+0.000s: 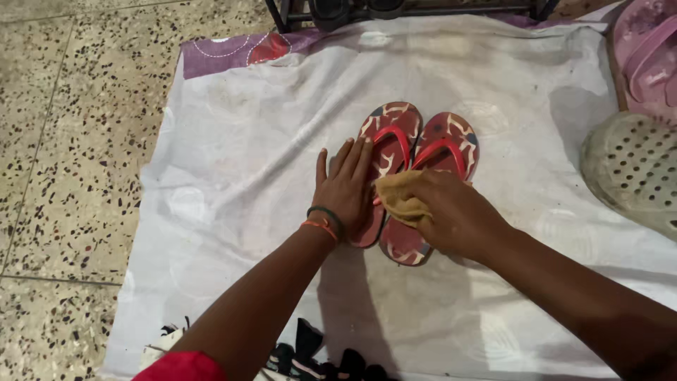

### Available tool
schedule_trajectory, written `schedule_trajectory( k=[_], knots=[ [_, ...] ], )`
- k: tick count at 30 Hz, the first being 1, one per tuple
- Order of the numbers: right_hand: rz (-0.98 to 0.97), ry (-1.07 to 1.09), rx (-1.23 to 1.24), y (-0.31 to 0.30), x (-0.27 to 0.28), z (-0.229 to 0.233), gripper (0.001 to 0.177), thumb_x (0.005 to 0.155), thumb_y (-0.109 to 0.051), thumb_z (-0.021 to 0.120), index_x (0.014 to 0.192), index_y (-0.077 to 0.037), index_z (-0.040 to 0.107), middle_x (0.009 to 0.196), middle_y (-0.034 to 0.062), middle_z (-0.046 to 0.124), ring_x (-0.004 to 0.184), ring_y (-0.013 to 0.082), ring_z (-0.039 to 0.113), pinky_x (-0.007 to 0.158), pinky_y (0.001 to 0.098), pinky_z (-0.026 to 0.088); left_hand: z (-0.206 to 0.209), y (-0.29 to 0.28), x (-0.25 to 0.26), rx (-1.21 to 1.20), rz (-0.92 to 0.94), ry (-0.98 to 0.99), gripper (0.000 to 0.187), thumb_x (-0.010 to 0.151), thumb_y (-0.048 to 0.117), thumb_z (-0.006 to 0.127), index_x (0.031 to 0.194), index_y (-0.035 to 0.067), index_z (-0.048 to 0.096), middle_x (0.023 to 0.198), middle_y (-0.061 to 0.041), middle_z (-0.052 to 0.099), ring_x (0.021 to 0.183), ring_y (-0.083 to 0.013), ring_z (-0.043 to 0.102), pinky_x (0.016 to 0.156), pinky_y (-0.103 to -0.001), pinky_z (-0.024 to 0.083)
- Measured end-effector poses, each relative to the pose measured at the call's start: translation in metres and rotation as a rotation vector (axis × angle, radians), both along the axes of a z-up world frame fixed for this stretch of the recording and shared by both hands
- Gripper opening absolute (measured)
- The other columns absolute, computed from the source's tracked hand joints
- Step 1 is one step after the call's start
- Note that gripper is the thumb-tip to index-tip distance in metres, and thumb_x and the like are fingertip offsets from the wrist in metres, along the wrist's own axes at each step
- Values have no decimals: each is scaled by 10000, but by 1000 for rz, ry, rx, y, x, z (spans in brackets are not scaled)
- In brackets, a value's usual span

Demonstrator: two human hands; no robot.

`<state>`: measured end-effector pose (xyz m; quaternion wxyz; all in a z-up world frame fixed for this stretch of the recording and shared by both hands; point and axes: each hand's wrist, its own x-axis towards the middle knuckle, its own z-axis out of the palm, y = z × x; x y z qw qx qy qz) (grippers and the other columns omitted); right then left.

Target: The person wipes a pair of red patterned flip-flops with a cloth on a white sheet. They clean the top straps and soles, then flip one over to wipe the bottom before returning it to the sheet.

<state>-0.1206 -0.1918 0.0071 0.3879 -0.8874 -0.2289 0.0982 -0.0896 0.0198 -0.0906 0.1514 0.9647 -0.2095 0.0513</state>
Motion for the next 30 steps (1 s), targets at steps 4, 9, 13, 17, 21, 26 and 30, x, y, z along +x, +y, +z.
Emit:
schedule_trajectory(
  k=[4,9,13,17,21,26,30],
  knots=[
    [11,-30,39,3,-1,8,560,736,23,596,1275,-120,652,1148,116,707,1089,312,652,915,399,534,-8,-1,9,48,9,-31,736,932,233,532,1601,62,277,1628,-102,358,1524,-272,293,1231,-602,134],
    [-38,216,-290,8,-2,15,571,762,25,569,1264,-222,681,1050,69,743,1069,279,649,988,363,533,-16,-4,17,34,1,-79,668,991,251,521,1595,66,303,1631,-96,380,1517,-260,312,1218,-613,151],
    [-32,-75,-28,7,-4,11,490,751,-2,652,1216,-150,695,1124,81,716,1085,305,629,925,406,512,-13,-4,16,23,-24,-64,702,953,251,532,1587,56,302,1617,-108,386,1510,-270,314,1210,-610,161],
    [-20,5,-3,0,-2,0,529,737,13,656,1243,-141,674,1114,78,711,1071,299,637,882,397,532,-8,-4,11,-25,-21,-31,685,979,242,533,1604,74,310,1622,-110,399,1525,-287,317,1226,-599,174],
    [-22,-94,-81,-7,8,-2,242,805,-99,734,1044,-130,716,1083,65,733,1016,291,661,864,399,556,-4,-2,10,-30,-46,-18,766,912,233,557,1604,40,292,1617,-151,377,1514,-320,302,1210,-604,183],
    [-235,-161,-20,-12,7,-8,444,878,-91,661,1321,-109,656,1067,133,688,1004,320,644,866,427,535,-10,9,-8,-151,-128,-73,691,980,265,566,1570,-3,327,1637,-221,320,1503,-373,273,1187,-621,192],
    [-121,-232,106,12,-9,-23,293,867,-124,700,1154,-70,707,1169,140,689,1019,307,652,840,422,547,-14,19,5,-97,-95,-56,552,997,231,547,1522,82,464,1625,-99,408,1522,-306,334,1211,-599,214]
  ],
)
